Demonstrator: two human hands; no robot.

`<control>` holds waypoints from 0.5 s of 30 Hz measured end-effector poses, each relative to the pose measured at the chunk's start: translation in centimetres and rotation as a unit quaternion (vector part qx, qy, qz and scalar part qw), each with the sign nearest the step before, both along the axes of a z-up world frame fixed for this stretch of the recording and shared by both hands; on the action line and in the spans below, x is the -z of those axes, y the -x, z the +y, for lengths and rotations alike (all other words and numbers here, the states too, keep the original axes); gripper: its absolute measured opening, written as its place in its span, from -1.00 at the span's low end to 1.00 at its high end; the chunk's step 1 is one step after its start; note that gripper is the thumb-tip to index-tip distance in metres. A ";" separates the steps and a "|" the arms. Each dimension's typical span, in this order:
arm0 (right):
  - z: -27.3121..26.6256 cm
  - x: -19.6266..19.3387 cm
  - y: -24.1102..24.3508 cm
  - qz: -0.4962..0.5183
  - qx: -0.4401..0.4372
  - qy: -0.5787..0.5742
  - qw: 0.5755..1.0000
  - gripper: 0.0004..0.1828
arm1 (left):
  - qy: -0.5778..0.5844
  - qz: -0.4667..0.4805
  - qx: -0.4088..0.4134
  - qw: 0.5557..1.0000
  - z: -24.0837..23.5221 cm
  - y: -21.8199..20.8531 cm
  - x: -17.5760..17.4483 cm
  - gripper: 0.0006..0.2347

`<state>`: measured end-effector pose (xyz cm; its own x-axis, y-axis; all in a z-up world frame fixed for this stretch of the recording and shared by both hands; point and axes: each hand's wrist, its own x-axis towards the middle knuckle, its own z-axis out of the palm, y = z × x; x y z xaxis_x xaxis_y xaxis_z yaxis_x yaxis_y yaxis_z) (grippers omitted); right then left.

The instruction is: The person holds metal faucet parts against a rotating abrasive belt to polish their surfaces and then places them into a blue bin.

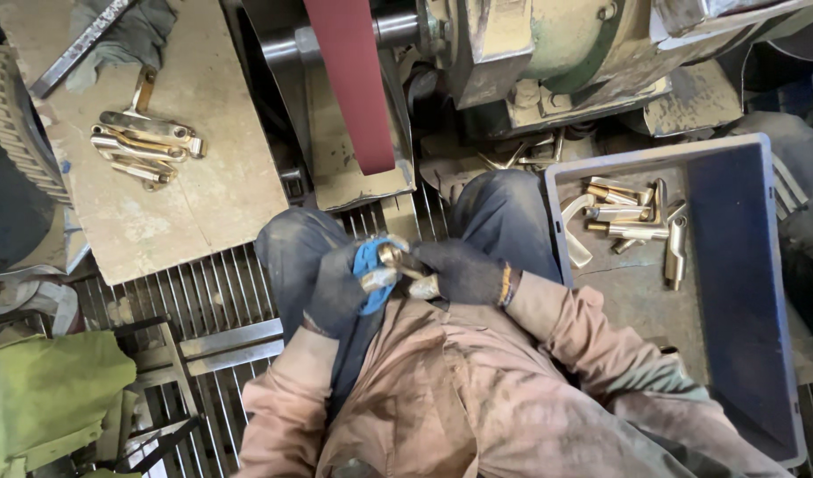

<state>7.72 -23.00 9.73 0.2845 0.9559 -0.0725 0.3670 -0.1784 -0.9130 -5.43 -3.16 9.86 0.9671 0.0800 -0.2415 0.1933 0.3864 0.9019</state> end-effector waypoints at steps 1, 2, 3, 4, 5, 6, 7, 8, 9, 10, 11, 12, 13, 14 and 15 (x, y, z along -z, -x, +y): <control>0.4 0.4 -0.5 -0.001 0.000 -0.001 1.000 -0.63 | -0.030 -0.009 0.000 1.000 0.5 -0.5 0.6 -0.63; 0.9 0.8 -1.1 0.016 -0.006 0.024 1.000 -0.64 | -0.060 -0.019 0.001 0.998 1.0 -1.0 1.4 -0.63; 1.5 1.2 -1.8 0.031 -0.010 0.048 0.998 -0.66 | -0.061 -0.021 0.001 0.998 1.5 -1.7 2.4 -0.63; 2.1 1.6 -2.5 0.029 -0.009 0.046 0.998 -0.66 | -0.034 -0.008 0.003 0.999 2.0 -2.4 3.6 -0.63; 2.8 2.0 -3.1 0.018 0.013 0.090 0.996 -0.65 | -0.007 0.005 0.005 1.000 2.5 -3.2 4.8 -0.63; 3.4 2.5 -3.7 0.008 0.036 0.134 0.990 -0.63 | -0.008 0.002 0.006 1.000 3.1 -4.3 6.1 -0.63; 4.0 3.0 -4.1 0.007 0.036 0.133 0.990 -0.63 | -0.067 0.018 -0.009 0.998 3.7 -5.4 7.4 -0.64; 4.5 3.5 -4.5 0.008 0.067 0.142 0.988 -0.62 | -0.126 0.033 -0.024 0.991 4.1 -6.2 8.5 -0.65; 5.0 4.1 -4.8 0.010 0.098 0.151 0.984 -0.61 | -0.126 0.033 -0.024 0.991 4.3 -6.7 9.4 -0.65; 5.4 4.7 -5.0 0.010 0.099 0.150 0.984 -0.61 | -0.179 0.055 -0.024 0.982 4.6 -7.2 10.2 -0.69; 5.6 5.3 -4.9 -0.007 0.115 0.143 0.983 -0.63 | -0.230 0.079 -0.023 0.970 4.6 -7.5 10.9 -0.72; 5.7 5.8 -4.8 -0.024 0.131 0.137 0.982 -0.65 | -0.229 0.080 -0.022 0.970 4.6 -7.7 11.4 -0.72; 5.7 6.3 -4.7 -0.022 0.132 0.138 0.981 -0.65 | -0.149 0.085 -0.040 0.984 4.5 -7.9 11.9 -0.72; 5.7 6.7 -4.6 -0.023 0.144 0.126 0.981 -0.65 | -0.068 0.089 -0.059 0.992 4.3 -8.0 12.1 -0.72; 5.8 6.8 -4.7 -0.027 0.156 0.112 0.981 -0.65 | -0.068 0.089 -0.058 0.992 4.3 -8.2 12.2 -0.72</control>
